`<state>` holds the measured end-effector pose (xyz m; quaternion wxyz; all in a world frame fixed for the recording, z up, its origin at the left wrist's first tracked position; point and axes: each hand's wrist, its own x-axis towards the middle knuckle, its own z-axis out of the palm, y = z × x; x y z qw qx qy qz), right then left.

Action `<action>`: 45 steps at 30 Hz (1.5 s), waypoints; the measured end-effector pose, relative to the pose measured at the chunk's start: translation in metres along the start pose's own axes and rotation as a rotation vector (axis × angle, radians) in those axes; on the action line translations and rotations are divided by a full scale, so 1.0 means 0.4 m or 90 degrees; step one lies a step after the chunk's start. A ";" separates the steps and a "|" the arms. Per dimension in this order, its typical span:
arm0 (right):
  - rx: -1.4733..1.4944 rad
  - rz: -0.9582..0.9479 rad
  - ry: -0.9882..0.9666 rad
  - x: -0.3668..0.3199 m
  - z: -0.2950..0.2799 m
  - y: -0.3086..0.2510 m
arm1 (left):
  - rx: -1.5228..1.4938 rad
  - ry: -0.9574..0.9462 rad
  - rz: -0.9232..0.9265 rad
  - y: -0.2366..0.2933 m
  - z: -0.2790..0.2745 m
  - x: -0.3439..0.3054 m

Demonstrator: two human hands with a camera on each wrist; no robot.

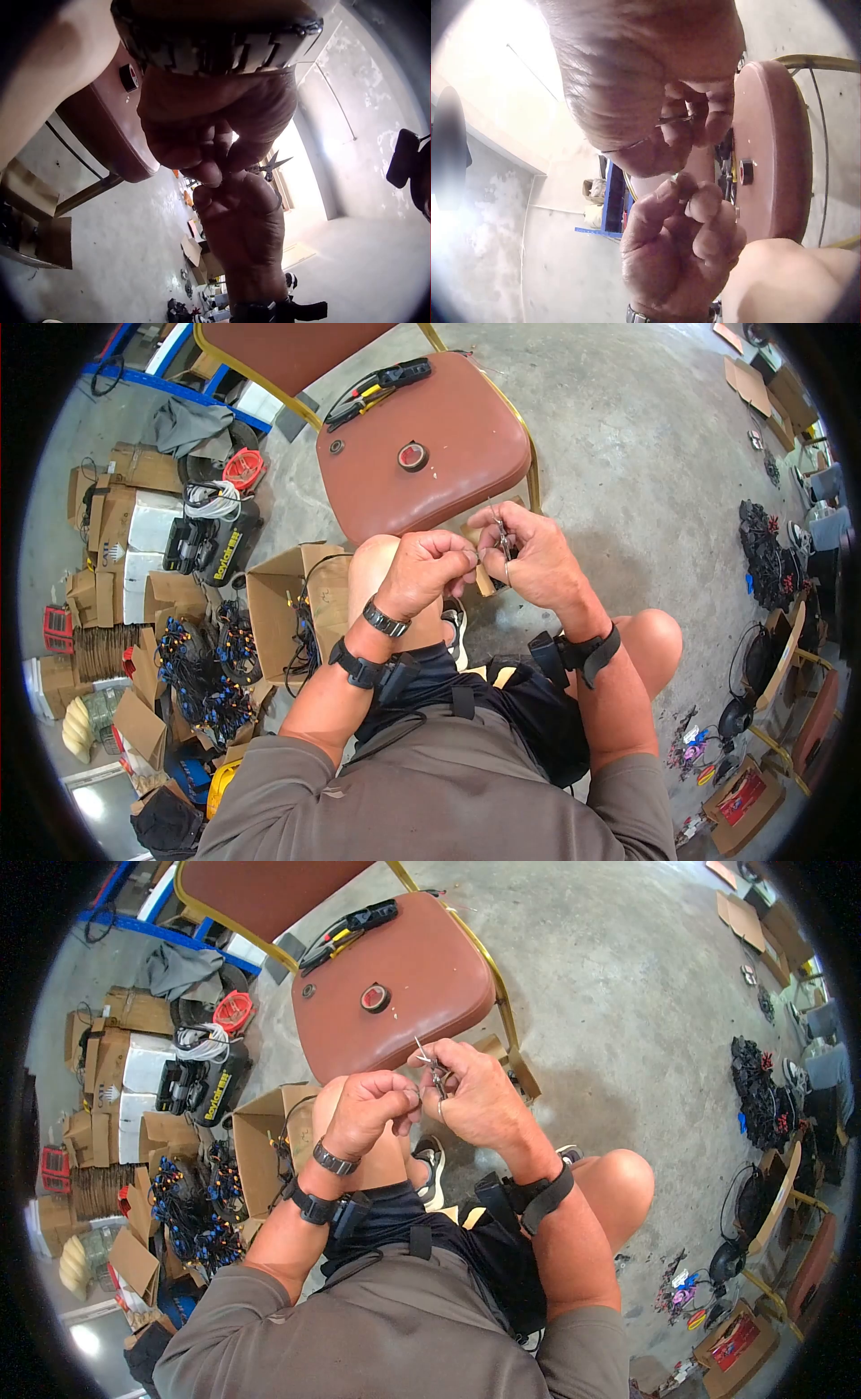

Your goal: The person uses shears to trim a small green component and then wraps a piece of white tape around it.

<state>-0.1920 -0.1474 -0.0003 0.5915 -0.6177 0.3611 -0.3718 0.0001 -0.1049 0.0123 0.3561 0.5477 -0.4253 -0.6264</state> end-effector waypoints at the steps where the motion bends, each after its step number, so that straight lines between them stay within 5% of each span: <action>1: -0.010 0.002 0.008 0.000 0.001 -0.001 | 0.004 0.004 0.006 -0.001 0.001 0.000; 15: -0.005 -0.017 0.053 0.002 0.012 0.019 | -0.071 0.050 0.084 -0.025 0.024 0.003; 18: -0.002 0.056 0.033 0.000 0.003 -0.008 | -0.044 0.086 0.090 -0.022 0.022 0.003; 24: -0.332 -0.061 0.004 -0.006 -0.002 0.008 | -0.053 0.135 0.148 -0.024 0.006 0.007; 45: -0.359 -0.078 -0.059 -0.005 0.007 0.008 | 0.003 0.120 0.121 -0.007 0.006 0.000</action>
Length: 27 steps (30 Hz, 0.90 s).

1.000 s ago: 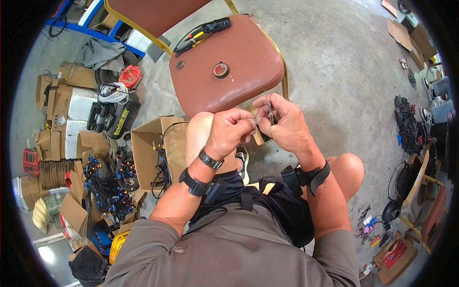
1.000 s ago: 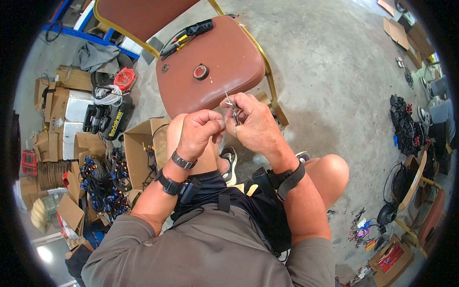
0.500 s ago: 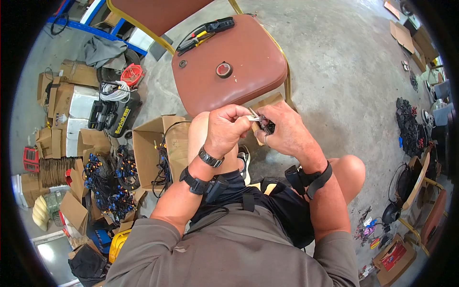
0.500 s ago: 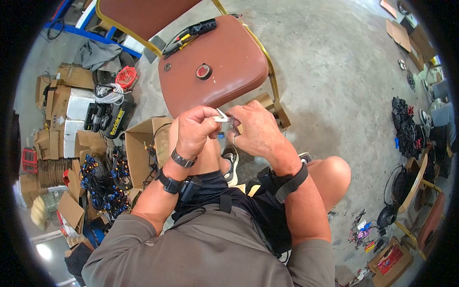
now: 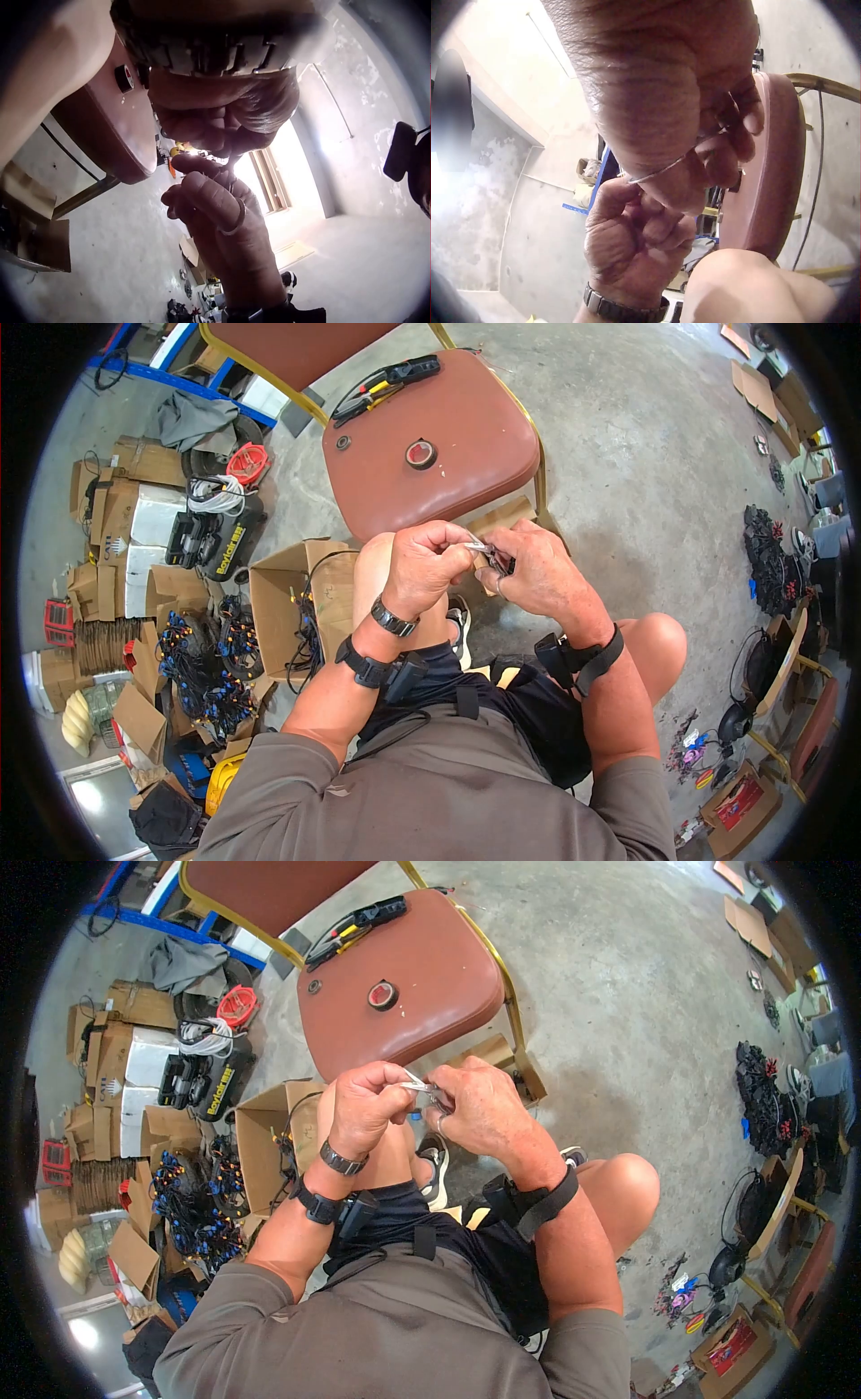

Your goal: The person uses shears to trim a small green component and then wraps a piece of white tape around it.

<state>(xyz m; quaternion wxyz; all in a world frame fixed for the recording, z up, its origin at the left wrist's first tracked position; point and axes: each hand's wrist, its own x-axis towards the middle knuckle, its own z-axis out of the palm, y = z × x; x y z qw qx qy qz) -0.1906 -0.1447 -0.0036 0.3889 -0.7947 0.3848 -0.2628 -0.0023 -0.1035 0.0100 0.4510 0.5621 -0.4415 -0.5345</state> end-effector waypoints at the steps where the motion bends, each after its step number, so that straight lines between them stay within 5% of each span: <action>1: 0.001 0.000 0.001 0.000 0.001 0.001 | 0.002 -0.001 0.001 0.002 -0.002 0.000; 27: -0.150 0.046 0.013 0.005 0.038 -0.005 | -0.024 0.080 0.070 -0.018 0.014 -0.010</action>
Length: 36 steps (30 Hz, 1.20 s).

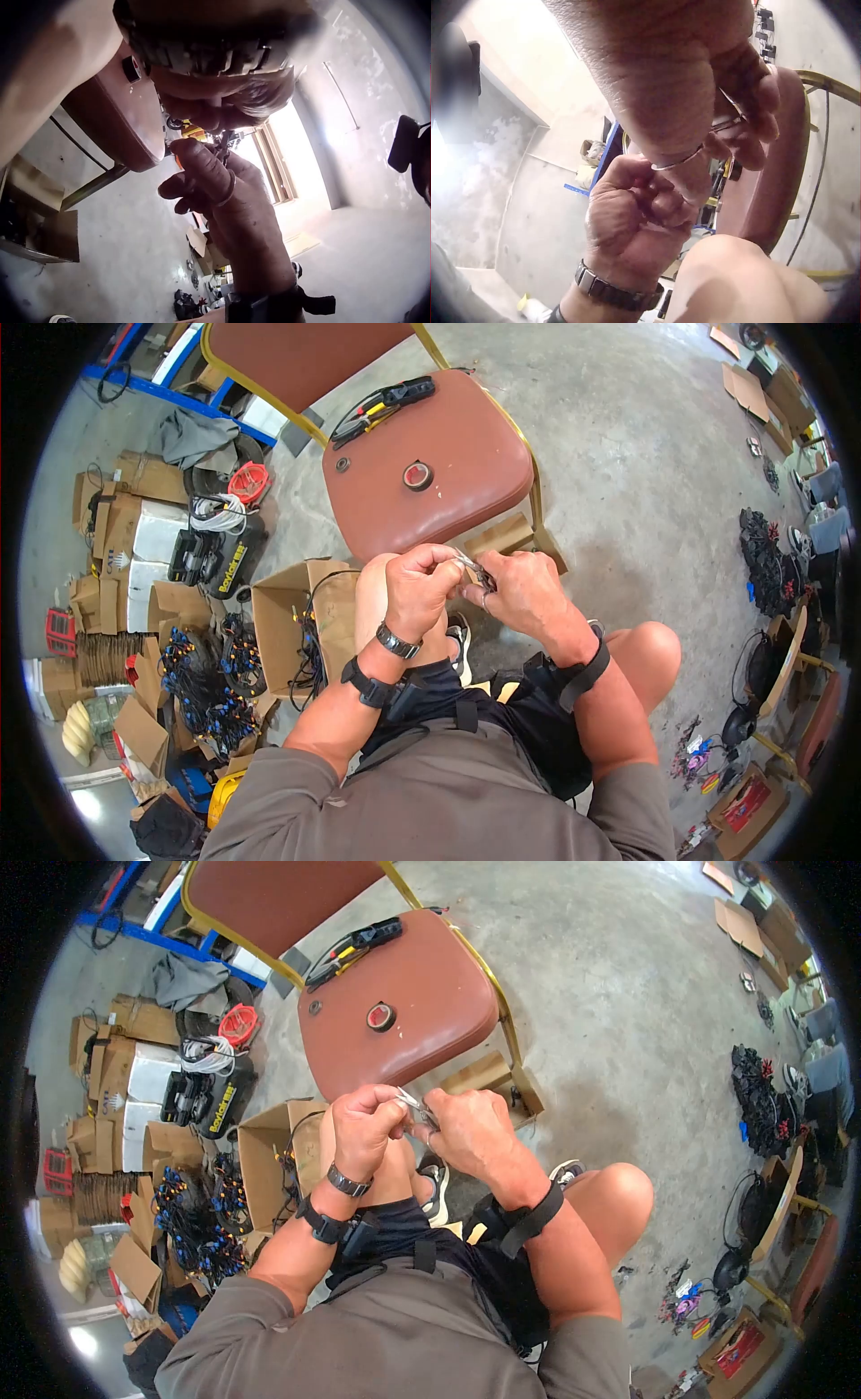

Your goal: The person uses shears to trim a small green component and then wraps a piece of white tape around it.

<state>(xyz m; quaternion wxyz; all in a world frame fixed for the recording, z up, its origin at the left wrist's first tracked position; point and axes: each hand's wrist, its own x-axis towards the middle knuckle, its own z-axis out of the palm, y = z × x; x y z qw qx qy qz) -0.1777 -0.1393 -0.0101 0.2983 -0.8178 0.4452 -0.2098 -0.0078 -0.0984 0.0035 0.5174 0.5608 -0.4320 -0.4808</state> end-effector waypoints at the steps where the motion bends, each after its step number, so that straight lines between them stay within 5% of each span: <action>1: -0.005 0.002 0.002 -0.002 -0.001 0.000 | 0.013 0.001 -0.001 -0.001 0.000 -0.001; 19: -0.014 -0.101 0.049 0.005 -0.019 0.007 | -0.019 -0.050 -0.040 0.003 -0.014 0.005; 36: -0.072 -0.066 0.050 -0.003 -0.008 0.012 | -0.043 -0.042 -0.057 -0.019 -0.015 0.017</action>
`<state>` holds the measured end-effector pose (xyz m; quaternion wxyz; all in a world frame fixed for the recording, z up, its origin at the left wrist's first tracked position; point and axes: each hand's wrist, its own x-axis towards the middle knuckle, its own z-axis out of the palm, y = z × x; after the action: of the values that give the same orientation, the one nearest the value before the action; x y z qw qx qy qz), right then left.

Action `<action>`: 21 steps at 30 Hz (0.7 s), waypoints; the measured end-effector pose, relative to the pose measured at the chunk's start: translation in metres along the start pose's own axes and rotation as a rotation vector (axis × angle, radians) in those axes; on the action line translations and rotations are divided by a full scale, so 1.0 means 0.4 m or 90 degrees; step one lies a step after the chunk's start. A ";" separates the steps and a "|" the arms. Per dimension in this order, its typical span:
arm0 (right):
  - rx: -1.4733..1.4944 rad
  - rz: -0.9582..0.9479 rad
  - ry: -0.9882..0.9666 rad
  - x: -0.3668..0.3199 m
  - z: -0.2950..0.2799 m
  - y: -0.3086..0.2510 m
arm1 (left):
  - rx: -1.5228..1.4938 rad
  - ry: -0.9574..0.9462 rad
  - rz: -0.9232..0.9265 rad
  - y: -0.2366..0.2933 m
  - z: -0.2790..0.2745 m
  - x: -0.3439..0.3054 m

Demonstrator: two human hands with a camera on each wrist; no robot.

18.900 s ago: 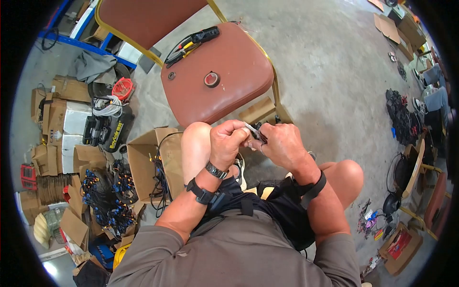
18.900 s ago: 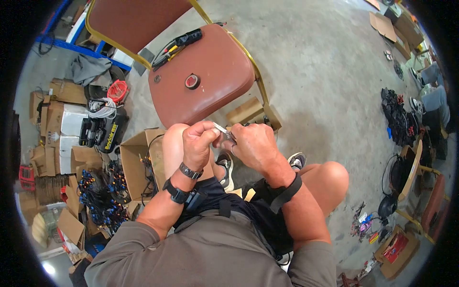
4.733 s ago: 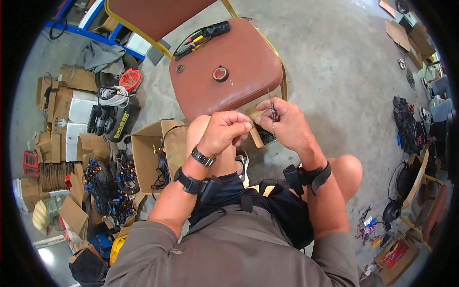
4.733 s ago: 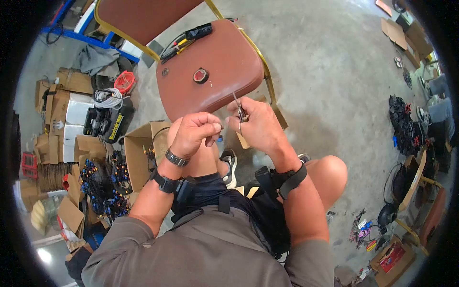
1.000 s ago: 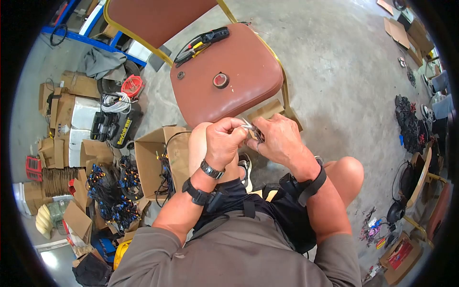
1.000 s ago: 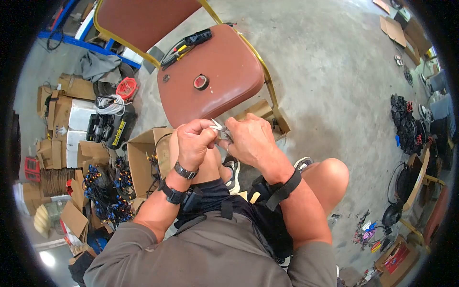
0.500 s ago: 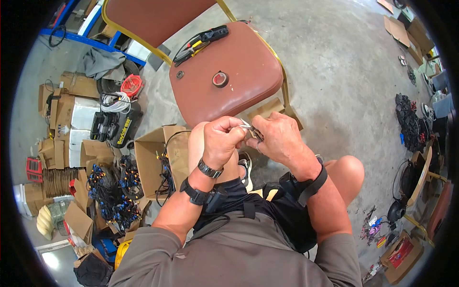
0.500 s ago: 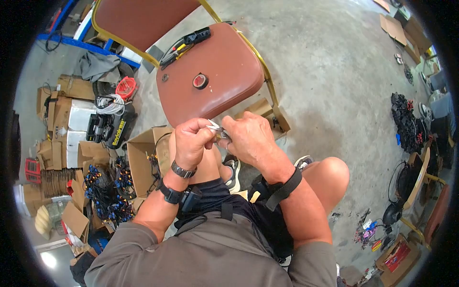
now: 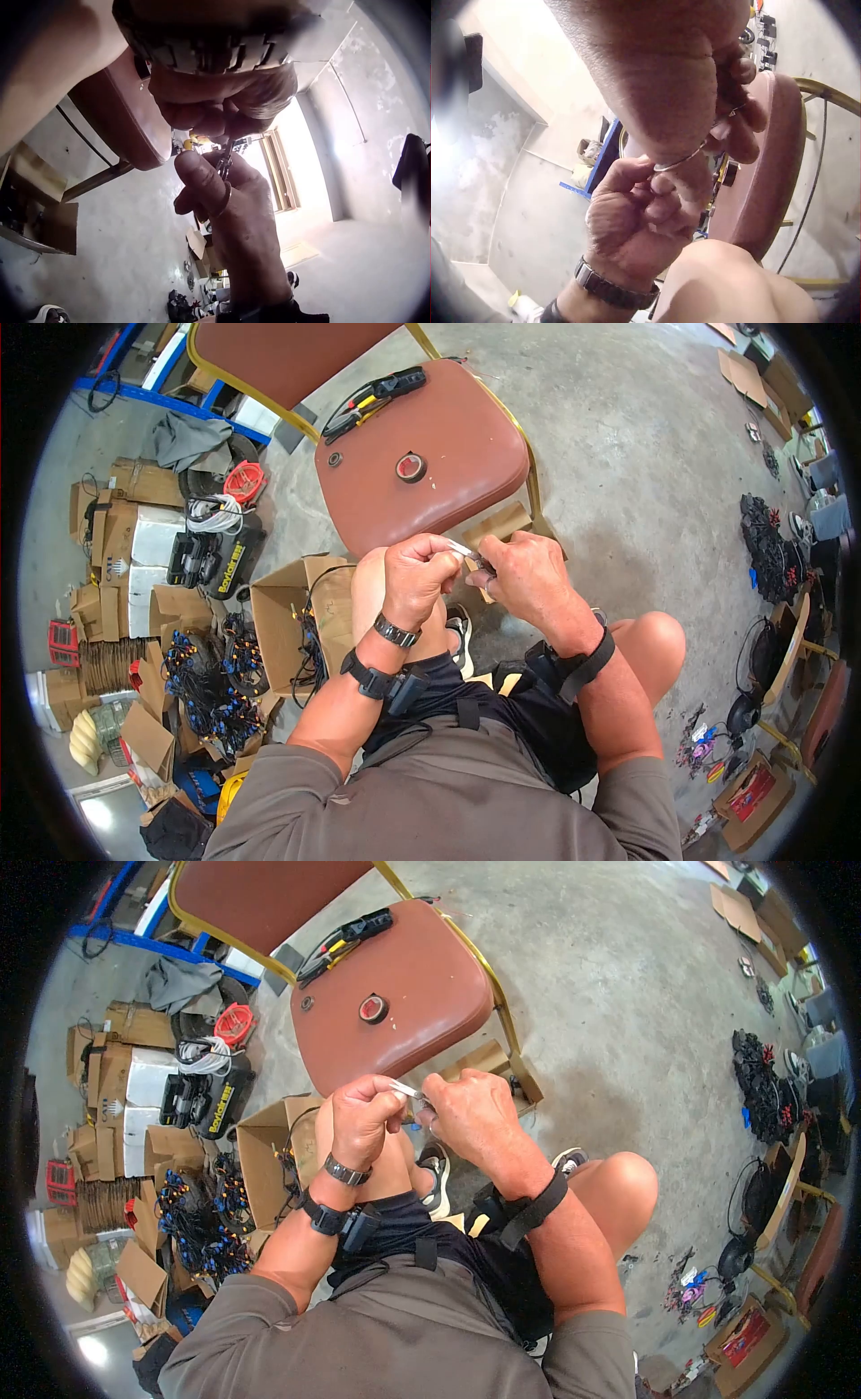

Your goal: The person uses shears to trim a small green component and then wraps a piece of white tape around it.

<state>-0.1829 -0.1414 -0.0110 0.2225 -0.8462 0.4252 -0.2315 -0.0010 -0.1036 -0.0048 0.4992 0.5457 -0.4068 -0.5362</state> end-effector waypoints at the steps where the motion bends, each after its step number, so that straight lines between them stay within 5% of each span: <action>1: -0.004 0.007 -0.006 -0.002 0.000 0.002 | -0.010 -0.001 -0.008 -0.003 0.002 0.001; 21: 0.059 0.011 -0.042 -0.001 -0.021 0.005 | -0.012 -0.041 -0.010 -0.011 -0.003 0.004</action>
<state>-0.1893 -0.1434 -0.0055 0.2773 -0.8386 0.4135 -0.2211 0.0001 -0.1043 -0.0093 0.4865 0.5271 -0.4130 -0.5611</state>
